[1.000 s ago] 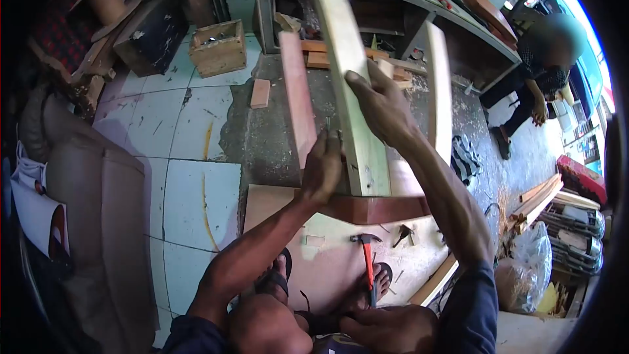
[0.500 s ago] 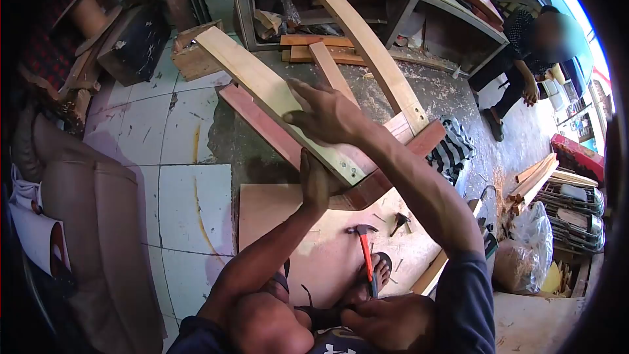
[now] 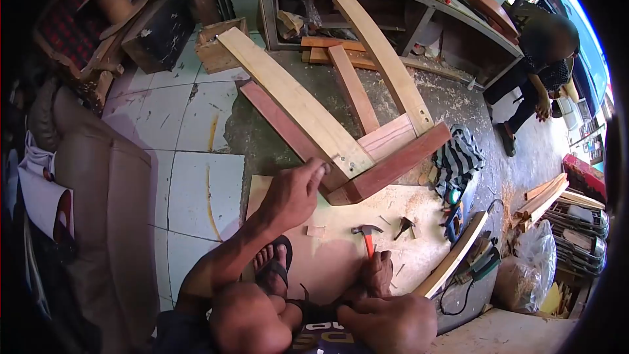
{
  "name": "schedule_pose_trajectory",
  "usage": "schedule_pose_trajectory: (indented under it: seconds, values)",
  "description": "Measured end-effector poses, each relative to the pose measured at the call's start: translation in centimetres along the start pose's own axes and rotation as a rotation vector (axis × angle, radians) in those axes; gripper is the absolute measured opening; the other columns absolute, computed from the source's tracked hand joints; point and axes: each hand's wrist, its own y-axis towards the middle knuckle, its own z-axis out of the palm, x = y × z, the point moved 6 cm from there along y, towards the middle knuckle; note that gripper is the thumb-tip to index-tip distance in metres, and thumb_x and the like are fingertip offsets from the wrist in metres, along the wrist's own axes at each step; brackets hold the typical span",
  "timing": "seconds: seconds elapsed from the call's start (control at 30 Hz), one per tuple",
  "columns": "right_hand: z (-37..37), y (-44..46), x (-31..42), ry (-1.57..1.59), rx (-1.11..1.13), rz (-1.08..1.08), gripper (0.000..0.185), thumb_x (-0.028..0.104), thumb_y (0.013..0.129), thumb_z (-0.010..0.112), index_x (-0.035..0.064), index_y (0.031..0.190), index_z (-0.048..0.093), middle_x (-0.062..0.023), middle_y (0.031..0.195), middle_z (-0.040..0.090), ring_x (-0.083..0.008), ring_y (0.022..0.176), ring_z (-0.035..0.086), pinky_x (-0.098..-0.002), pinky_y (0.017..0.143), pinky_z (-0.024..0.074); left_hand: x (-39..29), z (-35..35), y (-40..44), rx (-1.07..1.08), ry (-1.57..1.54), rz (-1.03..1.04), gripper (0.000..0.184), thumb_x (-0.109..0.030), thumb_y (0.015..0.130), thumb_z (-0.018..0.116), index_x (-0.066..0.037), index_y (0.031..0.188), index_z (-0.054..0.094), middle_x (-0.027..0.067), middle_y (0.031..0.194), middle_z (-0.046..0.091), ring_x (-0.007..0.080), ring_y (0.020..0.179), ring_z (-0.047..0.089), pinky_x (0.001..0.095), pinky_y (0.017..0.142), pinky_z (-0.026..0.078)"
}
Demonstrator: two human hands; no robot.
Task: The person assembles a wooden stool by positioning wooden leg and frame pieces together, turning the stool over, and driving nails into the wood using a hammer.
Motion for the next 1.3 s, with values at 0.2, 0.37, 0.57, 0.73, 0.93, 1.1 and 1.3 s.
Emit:
schedule_pose_trajectory:
  seconds: [0.2, 0.37, 0.57, 0.73, 0.93, 1.1, 1.3]
  values:
    - [22.9, -5.0, -19.6, 0.951, -0.209, 1.11, 0.022, 0.019, 0.09, 0.074, 0.0007, 0.101, 0.069, -0.0053, 0.077, 0.065, -0.0109, 0.065, 0.056, -0.0285, 0.054, 0.0439, -0.3, 1.1, 1.4, 0.131, 0.247, -0.004, 0.017, -0.019, 0.099, 0.055, -0.004, 0.102, 0.06, 0.0258, 0.076, 0.065, 0.0466, 0.073, 0.066, 0.0542, 0.063, 0.051]
    - [5.7, -7.7, -20.4, 0.837, -0.861, 0.806, 0.023, 0.011, 0.098, 0.061, 0.0005, 0.119, 0.062, 0.0016, 0.075, 0.055, -0.0066, 0.059, 0.051, -0.0245, 0.05, 0.0437, 0.3, 1.2, 1.7, 0.174, 0.246, -0.006, 0.017, -0.021, 0.098, 0.055, -0.005, 0.098, 0.062, 0.0252, 0.078, 0.066, 0.0465, 0.075, 0.066, 0.0547, 0.065, 0.051]
    - [-10.3, -7.2, -10.1, 0.848, -1.444, 0.485, 0.048, 0.032, 0.108, 0.046, 0.0038, 0.146, 0.042, -0.0041, 0.076, 0.056, -0.0084, 0.05, 0.049, -0.0238, 0.04, 0.0391, 0.6, 0.9, 2.1, 0.179, 0.162, -0.043, 0.02, -0.022, 0.097, 0.054, -0.005, 0.092, 0.065, 0.024, 0.08, 0.068, 0.0464, 0.079, 0.067, 0.0552, 0.07, 0.052]
    - [-1.5, 0.5, -5.0, 0.602, -0.901, 0.606, 0.034, 0.022, 0.105, 0.051, 0.0007, 0.132, 0.049, -0.0113, 0.07, 0.059, -0.0186, 0.051, 0.056, -0.0367, 0.043, 0.0431, 0.2, 0.2, 2.0, 0.18, 0.222, -0.042, 0.02, -0.022, 0.094, 0.057, -0.006, 0.09, 0.069, 0.0235, 0.081, 0.069, 0.0452, 0.079, 0.068, 0.0546, 0.072, 0.053]
    - [4.4, 6.7, -2.3, 0.373, -0.375, 0.441, 0.032, 0.014, 0.104, 0.048, 0.002, 0.133, 0.044, -0.0227, 0.065, 0.06, -0.0352, 0.051, 0.061, -0.049, 0.047, 0.0451, 1.2, 1.5, 1.9, 0.219, 0.186, 0.01, 0.025, -0.023, 0.095, 0.055, -0.002, 0.088, 0.068, 0.0243, 0.075, 0.067, 0.0462, 0.074, 0.067, 0.0556, 0.068, 0.052]
    - [-5.9, 0.2, 0.8, -0.805, -0.997, 0.279, 0.03, 0.019, 0.108, 0.039, -0.0029, 0.122, 0.055, -0.0088, 0.08, 0.071, -0.0239, 0.062, 0.064, -0.0367, 0.052, 0.051, 0.7, 0.9, 2.3, 0.178, 0.163, 0.018, 0.025, -0.023, 0.095, 0.056, -0.004, 0.088, 0.068, 0.0237, 0.074, 0.068, 0.046, 0.073, 0.068, 0.0551, 0.066, 0.053]
    - [6.5, 4.3, -3.7, 0.439, -0.259, 0.768, 0.025, 0.027, 0.105, 0.051, 0.0042, 0.112, 0.059, -0.0056, 0.068, 0.06, -0.0261, 0.055, 0.052, -0.0383, 0.05, 0.0408, 1.7, 1.6, 1.8, 0.145, 0.083, -0.034, 0.022, -0.02, 0.094, 0.056, -0.003, 0.089, 0.069, 0.024, 0.078, 0.068, 0.0455, 0.077, 0.068, 0.054, 0.07, 0.053]
